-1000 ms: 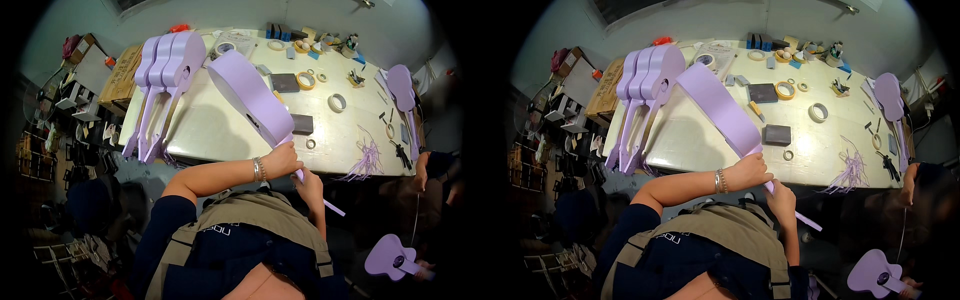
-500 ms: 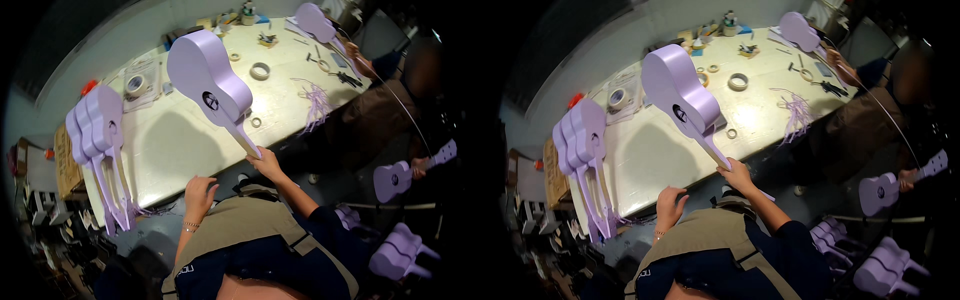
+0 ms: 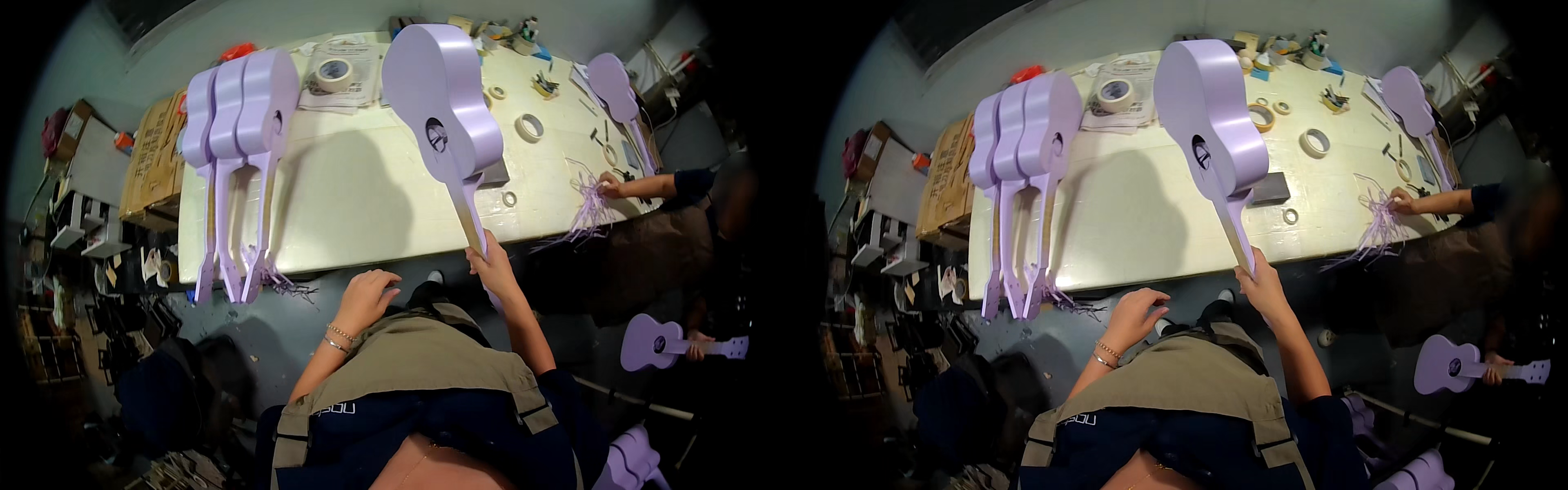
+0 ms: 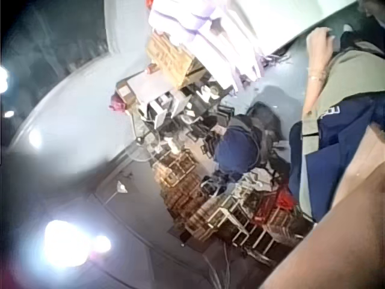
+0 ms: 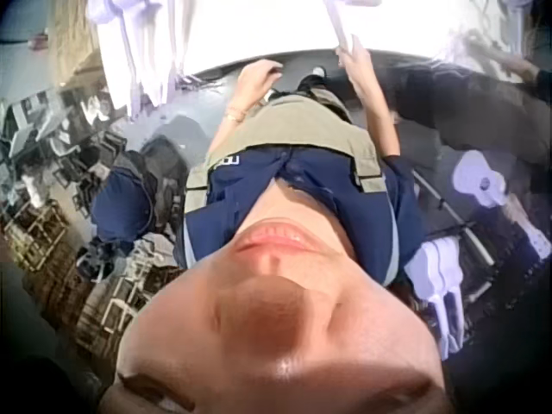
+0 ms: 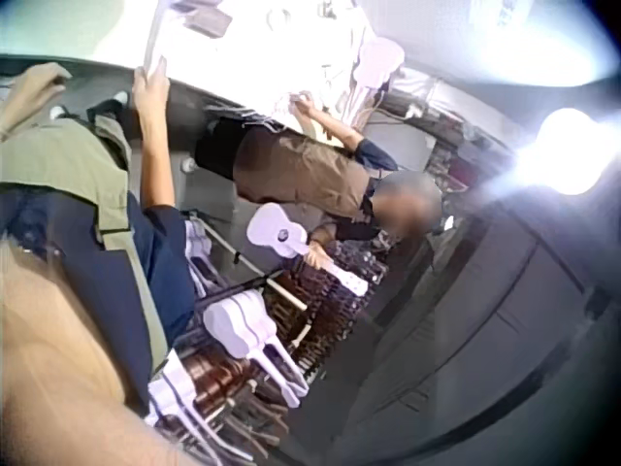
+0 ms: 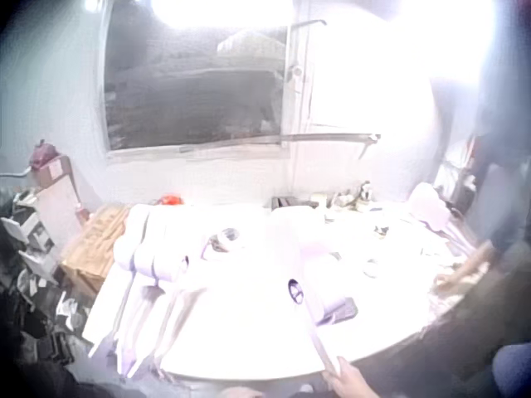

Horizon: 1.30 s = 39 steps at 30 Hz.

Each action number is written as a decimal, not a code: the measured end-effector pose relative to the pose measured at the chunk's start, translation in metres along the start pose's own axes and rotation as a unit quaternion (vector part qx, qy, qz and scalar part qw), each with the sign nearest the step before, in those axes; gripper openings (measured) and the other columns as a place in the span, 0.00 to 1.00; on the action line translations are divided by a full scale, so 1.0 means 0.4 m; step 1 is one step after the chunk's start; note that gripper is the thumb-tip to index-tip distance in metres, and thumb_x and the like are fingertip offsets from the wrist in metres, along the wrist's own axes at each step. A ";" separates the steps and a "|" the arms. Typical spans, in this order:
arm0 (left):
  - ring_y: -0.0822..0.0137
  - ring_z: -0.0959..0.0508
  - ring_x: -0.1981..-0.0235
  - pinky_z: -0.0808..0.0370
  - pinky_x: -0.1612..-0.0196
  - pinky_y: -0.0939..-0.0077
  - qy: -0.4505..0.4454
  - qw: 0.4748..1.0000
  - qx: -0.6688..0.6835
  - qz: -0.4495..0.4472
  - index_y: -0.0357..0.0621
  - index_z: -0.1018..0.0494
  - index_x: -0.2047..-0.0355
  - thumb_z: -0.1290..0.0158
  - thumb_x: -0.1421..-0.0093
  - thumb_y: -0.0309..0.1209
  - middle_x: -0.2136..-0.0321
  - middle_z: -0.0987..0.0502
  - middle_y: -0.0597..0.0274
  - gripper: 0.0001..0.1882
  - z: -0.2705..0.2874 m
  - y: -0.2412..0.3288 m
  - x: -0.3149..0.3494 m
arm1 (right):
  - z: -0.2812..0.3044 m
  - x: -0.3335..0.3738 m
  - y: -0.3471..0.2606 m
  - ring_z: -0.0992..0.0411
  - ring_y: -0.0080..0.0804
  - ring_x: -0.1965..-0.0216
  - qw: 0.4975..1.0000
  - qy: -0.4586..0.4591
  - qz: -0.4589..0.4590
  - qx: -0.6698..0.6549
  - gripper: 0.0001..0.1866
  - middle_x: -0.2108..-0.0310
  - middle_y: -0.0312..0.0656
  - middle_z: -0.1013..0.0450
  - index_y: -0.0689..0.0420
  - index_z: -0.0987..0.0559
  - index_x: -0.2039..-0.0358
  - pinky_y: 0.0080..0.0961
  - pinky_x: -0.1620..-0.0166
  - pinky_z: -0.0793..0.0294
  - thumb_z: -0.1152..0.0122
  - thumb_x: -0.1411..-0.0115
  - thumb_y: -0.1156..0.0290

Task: The person sands the edges of a light purple ukulele with a sanding block, then applies masking tape to the neck and headstock. The person repeats this process on multiple ukuleles, placing each finished unit on a nearby rack.

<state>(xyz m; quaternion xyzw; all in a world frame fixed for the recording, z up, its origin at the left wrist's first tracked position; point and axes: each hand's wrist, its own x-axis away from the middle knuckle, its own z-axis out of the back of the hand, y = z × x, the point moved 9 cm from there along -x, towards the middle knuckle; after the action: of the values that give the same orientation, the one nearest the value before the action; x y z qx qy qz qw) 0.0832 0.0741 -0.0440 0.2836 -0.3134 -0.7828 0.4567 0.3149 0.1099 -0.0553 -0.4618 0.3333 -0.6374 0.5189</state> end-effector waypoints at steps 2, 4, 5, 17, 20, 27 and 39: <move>0.61 0.25 0.67 0.31 0.63 0.67 0.015 1.000 0.009 0.026 0.45 0.28 0.65 0.45 0.47 0.30 0.72 0.25 0.63 0.09 0.024 -0.031 0.034 | -0.070 -0.017 -0.027 0.32 0.24 0.76 0.999 -0.054 -0.006 0.002 0.23 0.75 0.39 0.31 0.59 0.35 0.47 0.22 0.74 0.32 0.46 0.44 0.72; 0.61 0.25 0.67 0.31 0.63 0.67 0.030 0.998 0.007 0.052 0.45 0.28 0.65 0.45 0.47 0.30 0.72 0.25 0.63 0.09 0.045 -0.055 0.066 | -0.157 -0.043 -0.036 0.30 0.30 0.76 0.996 -0.078 0.010 0.050 0.22 0.76 0.44 0.30 0.59 0.36 0.48 0.27 0.72 0.31 0.47 0.43 0.72; 0.62 0.25 0.67 0.31 0.63 0.67 0.039 0.997 0.003 0.065 0.46 0.28 0.65 0.45 0.47 0.30 0.72 0.25 0.63 0.09 0.056 -0.064 0.087 | -0.192 -0.063 -0.044 0.29 0.37 0.74 0.994 -0.078 0.030 0.065 0.22 0.75 0.48 0.29 0.60 0.36 0.48 0.30 0.70 0.31 0.47 0.43 0.71; 0.58 0.24 0.68 0.29 0.65 0.67 0.148 0.963 0.025 0.225 0.43 0.27 0.66 0.44 0.49 0.28 0.71 0.25 0.58 0.09 0.147 -0.174 0.328 | -0.624 -0.217 -0.057 0.30 0.32 0.75 0.987 0.006 0.134 0.088 0.21 0.74 0.46 0.30 0.63 0.38 0.51 0.29 0.73 0.30 0.48 0.41 0.66; 0.58 0.24 0.68 0.28 0.65 0.68 0.175 0.952 0.014 0.249 0.42 0.27 0.66 0.44 0.49 0.27 0.71 0.25 0.58 0.09 0.171 -0.190 0.380 | -0.727 -0.226 -0.069 0.29 0.33 0.73 0.997 -0.035 0.066 0.025 0.23 0.72 0.47 0.31 0.63 0.40 0.50 0.29 0.71 0.29 0.48 0.40 0.63; 0.60 0.23 0.67 0.28 0.65 0.70 0.183 0.933 0.005 0.310 0.40 0.27 0.65 0.44 0.48 0.27 0.70 0.24 0.57 0.09 0.157 -0.211 0.483 | -0.949 -0.291 -0.106 0.31 0.27 0.74 0.983 -0.140 0.024 -0.113 0.28 0.72 0.43 0.31 0.63 0.42 0.48 0.27 0.73 0.30 0.48 0.39 0.57; 0.56 0.23 0.64 0.28 0.60 0.68 -0.150 0.960 0.048 0.232 0.34 0.28 0.61 0.45 0.45 0.31 0.65 0.24 0.50 0.15 -0.119 -0.206 0.312 | -0.546 -0.193 -0.042 0.27 0.24 0.66 0.963 -0.167 0.089 -0.191 0.16 0.69 0.40 0.25 0.60 0.26 0.57 0.22 0.65 0.28 0.52 0.38 0.63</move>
<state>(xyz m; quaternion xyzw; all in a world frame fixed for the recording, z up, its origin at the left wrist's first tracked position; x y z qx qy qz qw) 0.0210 -0.0167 -0.1559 0.1039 -0.4728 -0.6731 0.5591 0.1074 0.1770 -0.1358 -0.6209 0.3972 -0.4266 0.5242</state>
